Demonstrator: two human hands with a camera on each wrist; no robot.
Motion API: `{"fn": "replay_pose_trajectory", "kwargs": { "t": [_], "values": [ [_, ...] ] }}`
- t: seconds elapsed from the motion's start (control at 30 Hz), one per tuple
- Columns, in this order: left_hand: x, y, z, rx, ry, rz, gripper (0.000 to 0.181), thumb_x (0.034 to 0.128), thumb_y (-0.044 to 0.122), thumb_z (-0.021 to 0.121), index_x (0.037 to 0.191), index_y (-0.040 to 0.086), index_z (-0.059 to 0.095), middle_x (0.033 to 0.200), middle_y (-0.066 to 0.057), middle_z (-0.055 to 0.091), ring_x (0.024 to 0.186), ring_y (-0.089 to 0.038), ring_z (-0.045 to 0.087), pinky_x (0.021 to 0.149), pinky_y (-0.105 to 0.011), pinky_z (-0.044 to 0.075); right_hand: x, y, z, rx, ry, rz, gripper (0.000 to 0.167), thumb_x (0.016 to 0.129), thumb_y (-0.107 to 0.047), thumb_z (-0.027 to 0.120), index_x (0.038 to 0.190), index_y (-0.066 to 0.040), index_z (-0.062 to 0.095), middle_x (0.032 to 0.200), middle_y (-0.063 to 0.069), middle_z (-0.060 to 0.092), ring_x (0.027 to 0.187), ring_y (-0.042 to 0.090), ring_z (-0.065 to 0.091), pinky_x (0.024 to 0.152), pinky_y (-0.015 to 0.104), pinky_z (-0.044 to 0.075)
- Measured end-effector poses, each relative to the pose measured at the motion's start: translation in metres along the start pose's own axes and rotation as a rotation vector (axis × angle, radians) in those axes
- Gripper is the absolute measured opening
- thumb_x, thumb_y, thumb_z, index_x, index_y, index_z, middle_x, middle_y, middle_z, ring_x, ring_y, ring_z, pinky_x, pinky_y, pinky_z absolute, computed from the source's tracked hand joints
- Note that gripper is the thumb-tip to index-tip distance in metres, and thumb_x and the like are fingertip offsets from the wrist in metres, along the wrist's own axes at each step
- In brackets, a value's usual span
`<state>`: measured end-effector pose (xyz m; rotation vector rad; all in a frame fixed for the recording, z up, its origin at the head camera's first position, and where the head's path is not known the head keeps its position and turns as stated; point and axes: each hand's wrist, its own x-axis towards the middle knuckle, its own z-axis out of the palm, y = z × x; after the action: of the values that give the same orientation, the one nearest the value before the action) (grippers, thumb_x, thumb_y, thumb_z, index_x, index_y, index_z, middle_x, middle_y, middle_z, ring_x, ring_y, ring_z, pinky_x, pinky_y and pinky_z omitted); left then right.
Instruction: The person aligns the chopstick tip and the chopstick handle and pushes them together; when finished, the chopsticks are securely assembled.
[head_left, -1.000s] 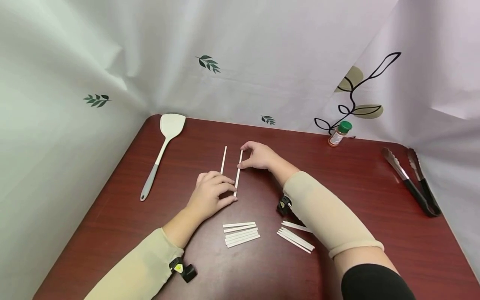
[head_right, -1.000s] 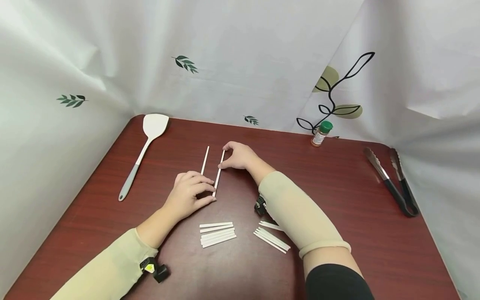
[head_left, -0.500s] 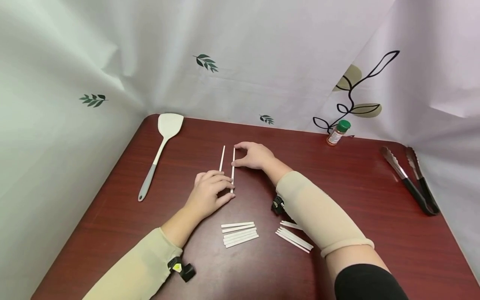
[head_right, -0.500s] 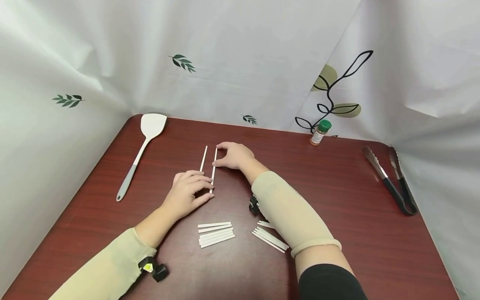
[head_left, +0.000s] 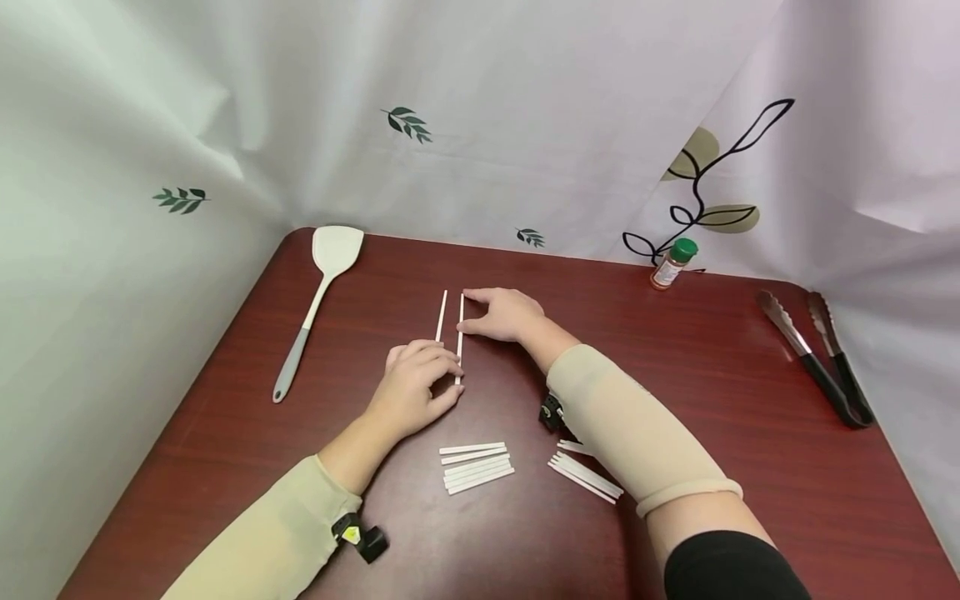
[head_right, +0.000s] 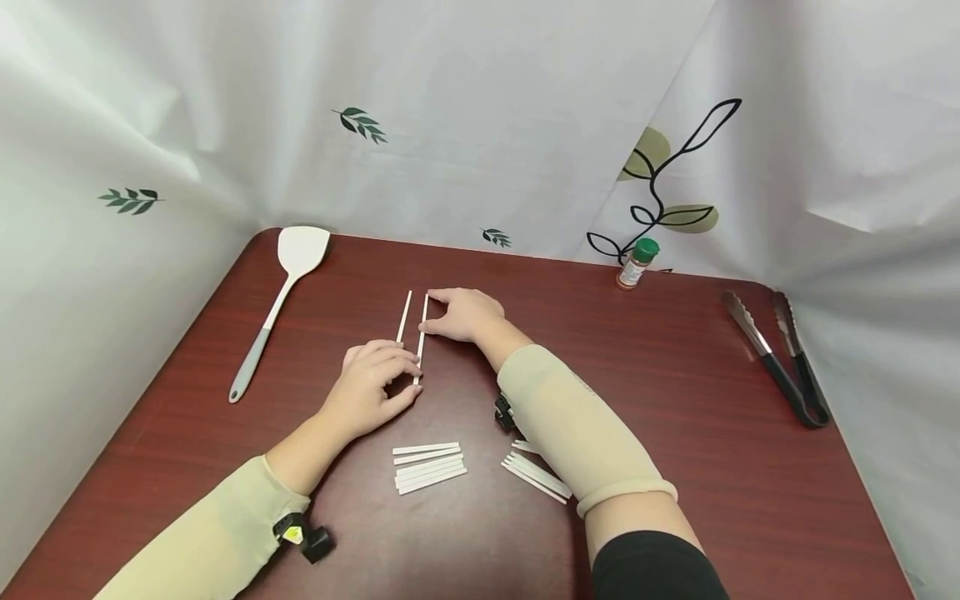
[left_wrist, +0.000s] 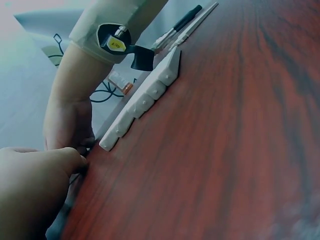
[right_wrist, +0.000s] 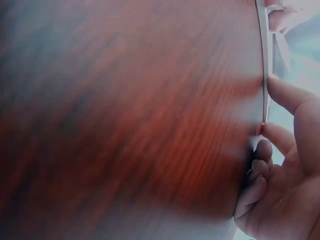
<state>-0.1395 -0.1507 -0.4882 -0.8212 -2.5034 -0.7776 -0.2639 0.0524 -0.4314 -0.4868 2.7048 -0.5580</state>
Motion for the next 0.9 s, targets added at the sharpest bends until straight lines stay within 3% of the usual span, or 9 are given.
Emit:
{"fn": "replay_pose_trajectory", "kwargs": {
  "t": [0.9],
  "values": [
    [-0.0020, -0.0002, 0.0003, -0.024, 0.023, -0.017, 0.010, 0.0874, 0.022, 0.081, 0.097, 0.020, 0.078, 0.116, 0.002, 0.073, 0.115, -0.024, 0.061, 0.090, -0.055, 0.039, 0.0016, 0.0014, 0.0005, 0.014, 0.012, -0.029, 0.073, 0.095, -0.061, 0.070, 0.160, -0.034, 0.051, 0.161, -0.002, 0.052, 0.148, 0.030, 0.046, 0.112, 0.053, 0.042]
  ]
}}
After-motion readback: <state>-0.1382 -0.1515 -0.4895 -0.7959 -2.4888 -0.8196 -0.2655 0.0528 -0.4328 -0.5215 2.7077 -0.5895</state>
